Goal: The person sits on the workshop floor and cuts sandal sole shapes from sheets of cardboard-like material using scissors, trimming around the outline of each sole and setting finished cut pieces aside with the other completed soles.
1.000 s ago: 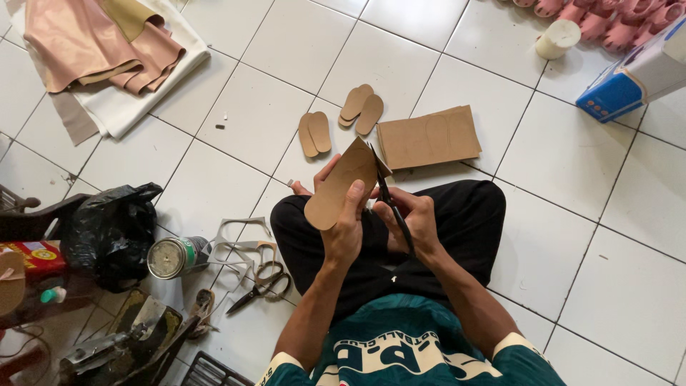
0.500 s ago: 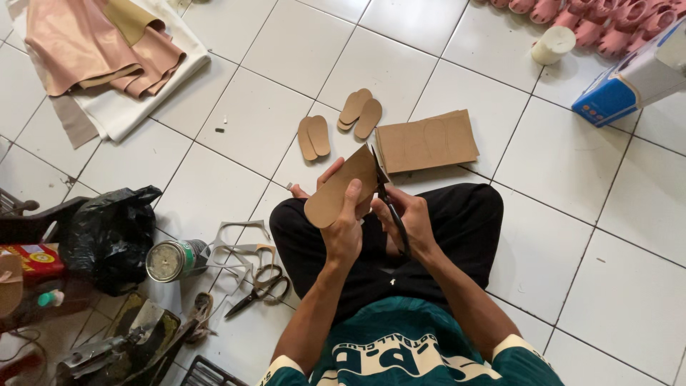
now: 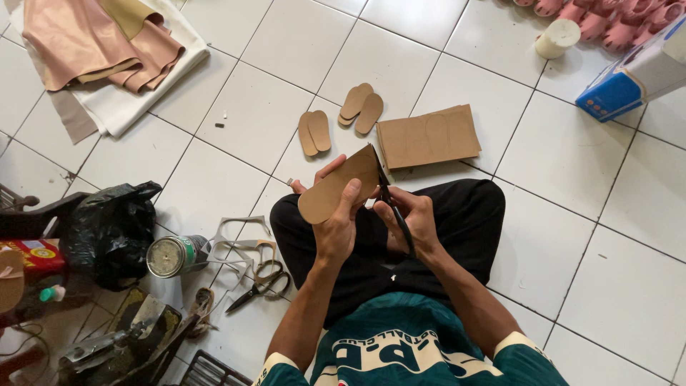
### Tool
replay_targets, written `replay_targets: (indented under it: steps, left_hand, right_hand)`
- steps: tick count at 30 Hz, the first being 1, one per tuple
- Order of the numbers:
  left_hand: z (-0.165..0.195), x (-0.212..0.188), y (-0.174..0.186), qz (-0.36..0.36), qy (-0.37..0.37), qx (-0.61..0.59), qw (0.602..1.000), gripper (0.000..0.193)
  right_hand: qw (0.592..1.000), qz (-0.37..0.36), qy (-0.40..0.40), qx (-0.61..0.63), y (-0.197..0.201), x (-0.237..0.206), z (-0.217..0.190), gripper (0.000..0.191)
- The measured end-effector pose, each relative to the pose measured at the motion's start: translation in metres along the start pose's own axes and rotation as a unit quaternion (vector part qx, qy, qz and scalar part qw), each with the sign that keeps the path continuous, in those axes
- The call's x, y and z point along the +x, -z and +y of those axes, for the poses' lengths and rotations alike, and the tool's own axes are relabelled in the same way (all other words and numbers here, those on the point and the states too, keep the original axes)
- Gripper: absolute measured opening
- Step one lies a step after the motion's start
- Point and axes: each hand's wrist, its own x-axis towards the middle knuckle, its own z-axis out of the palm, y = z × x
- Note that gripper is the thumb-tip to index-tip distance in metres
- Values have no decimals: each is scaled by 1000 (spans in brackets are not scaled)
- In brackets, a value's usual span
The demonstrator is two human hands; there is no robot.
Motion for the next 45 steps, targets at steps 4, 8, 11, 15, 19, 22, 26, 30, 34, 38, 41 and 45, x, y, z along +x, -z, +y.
replay_targets:
  steps: [4,8,11,15,19,22,26,30,34,38,41,45]
  left_hand:
    - [2,0,7,-5,0,44,999,44]
    - [-2,3,17,-14,16,24,999,48]
    - [-16,7,19,23,41,-38,998,53]
    - [-37,18,20,103,-23,-3,994,49]
    - [-36,29,29,97,-50,41,993,43]
    - [-32,23,28,111,-13,13,994,44]
    - [-29,11,19,109,0,6,994,44]
    - [-24,8,13,101,-6,8,995,44]
    - [-19,4,11,75,-5,22,997,44]
    - [-14,1,11,68,12,20,997,44]
    - [-10,1,13,55,21,23,998,43]
    - [-9,4,16,43,35,7,998,42]
  right_hand:
    - [1000,-2,-7,-10,2,-4,1,47]
    - [998,-5,-38,-53,3,-4,2,42]
    - [998,-5,-36,-46,1,-2,0,40]
    - [994,-54,-93,12,-3,-2,-8,48]
    - [990,-84,-115,-4,-5,-5,-12,61]
    - [993,-58,-100,-11,-9,-2,-9,62]
    - [998,-19,-35,-55,-14,3,-1,55]
    - [1000,-13,-19,-21,-16,7,1,57]
    - [999,-7,-27,-26,-13,10,0,60]
    - [999,-11,-29,-28,-12,11,2,61]
    - [999,-6,-27,-25,-12,10,5,62]
    - [1000,-6,-13,-11,-10,8,6,58]
